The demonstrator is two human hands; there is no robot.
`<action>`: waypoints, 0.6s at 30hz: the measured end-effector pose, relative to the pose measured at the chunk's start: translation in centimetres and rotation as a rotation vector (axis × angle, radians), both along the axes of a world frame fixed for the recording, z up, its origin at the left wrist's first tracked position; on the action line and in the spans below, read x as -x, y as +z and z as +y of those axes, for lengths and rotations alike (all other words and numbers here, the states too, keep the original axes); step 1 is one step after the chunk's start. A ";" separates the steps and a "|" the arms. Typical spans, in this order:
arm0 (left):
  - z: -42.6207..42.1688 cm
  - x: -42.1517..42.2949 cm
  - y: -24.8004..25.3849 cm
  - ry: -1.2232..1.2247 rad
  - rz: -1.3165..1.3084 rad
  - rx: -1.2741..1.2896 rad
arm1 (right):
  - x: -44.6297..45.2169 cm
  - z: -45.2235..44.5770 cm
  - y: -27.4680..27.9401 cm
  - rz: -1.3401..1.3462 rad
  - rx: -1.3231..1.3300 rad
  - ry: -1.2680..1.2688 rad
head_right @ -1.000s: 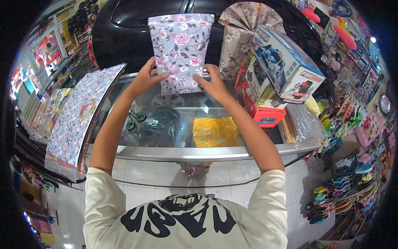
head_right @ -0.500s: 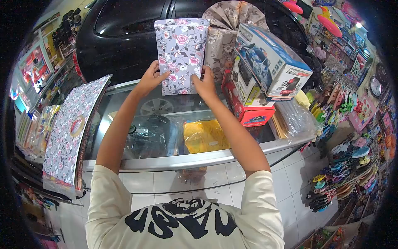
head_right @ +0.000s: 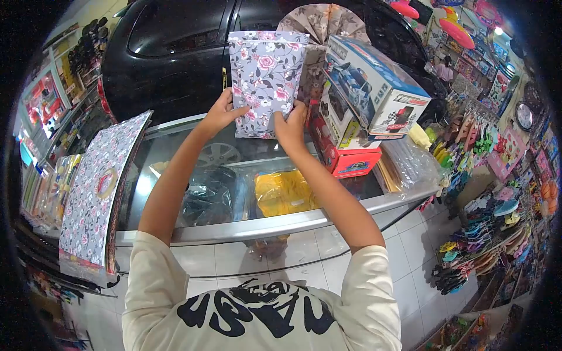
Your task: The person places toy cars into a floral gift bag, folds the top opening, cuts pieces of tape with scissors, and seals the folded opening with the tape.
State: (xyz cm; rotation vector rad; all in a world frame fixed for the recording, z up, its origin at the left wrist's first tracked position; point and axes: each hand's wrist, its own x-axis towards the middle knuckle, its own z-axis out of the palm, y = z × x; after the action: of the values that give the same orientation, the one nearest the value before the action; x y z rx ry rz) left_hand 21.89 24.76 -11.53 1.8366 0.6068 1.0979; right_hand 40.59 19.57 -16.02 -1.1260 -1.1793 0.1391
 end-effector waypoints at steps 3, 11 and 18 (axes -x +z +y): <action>-0.8 0.7 0.2 -0.018 -0.044 -0.058 | -0.5 -0.7 0.5 0.016 0.043 0.145; -10.8 5.3 3.6 0.153 -0.263 -0.184 | 2.8 -8.0 3.4 -0.049 -0.001 0.613; -23.7 5.4 1.9 0.772 -0.198 -0.340 | 1.6 -20.4 6.5 -0.450 -0.283 0.449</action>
State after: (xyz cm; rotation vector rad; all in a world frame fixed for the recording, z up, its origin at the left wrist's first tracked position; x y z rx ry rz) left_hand 16.50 1.07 -9.61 1.7676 1.1094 1.9627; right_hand 38.96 -0.87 -9.49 -0.6429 -1.7844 0.0587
